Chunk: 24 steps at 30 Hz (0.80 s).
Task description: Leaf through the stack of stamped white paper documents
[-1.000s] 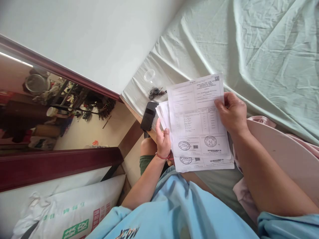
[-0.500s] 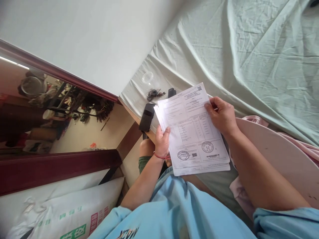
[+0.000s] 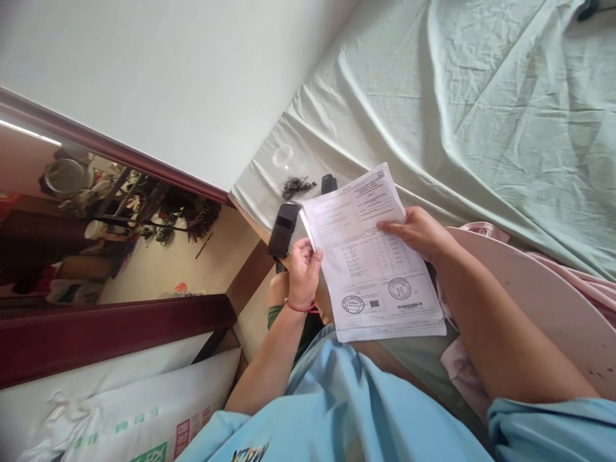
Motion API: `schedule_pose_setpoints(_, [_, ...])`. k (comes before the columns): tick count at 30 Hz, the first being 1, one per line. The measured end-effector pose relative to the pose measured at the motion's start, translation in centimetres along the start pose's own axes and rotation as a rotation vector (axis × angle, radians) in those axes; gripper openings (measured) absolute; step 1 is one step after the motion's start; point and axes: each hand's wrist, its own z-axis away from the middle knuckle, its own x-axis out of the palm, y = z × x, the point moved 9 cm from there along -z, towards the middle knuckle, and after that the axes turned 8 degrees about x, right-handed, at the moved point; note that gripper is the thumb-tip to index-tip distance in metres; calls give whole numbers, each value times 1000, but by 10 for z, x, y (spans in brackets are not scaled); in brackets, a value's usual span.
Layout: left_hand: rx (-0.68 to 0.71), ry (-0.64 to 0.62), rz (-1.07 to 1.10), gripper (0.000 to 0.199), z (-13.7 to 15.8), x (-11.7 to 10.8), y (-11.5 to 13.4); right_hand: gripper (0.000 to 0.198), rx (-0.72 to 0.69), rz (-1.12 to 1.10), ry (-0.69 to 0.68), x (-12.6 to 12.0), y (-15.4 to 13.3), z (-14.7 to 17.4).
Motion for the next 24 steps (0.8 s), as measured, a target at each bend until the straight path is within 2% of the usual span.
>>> schedule_pose_setpoints(2, [91,89,-376,52,-18,-30,10,20,-5,-8,33,-3,0,-2])
schedule_pose_setpoints(4, [99,98,-757,58,-38,-50,16,19,0,0,42,-2,0,-3])
schedule_pose_setpoints(7, [-63,0,-1078,82,-66,-66,2,18,33,21,80,-3,0,-2])
schedule_pose_setpoints(9, [-192,-93,-1150,93,-77,-69,-13,19,45,22,84,-3,0,-1])
schedule_pose_setpoints(11, [-253,-162,-1163,95,-83,-67,-24,22,36,21,72,-3,-1,0])
schedule_pose_setpoints(15, [-247,-196,-1201,87,-92,-66,-27,26,2,40,67,-4,-2,-1])
schedule_pose_setpoints(21, [-244,-268,-1214,91,-102,-71,-27,21,8,40,77,-4,1,-2])
schedule_pose_setpoints(24, [-243,-299,-1227,78,-104,-71,-28,20,8,43,74,-4,1,-2])
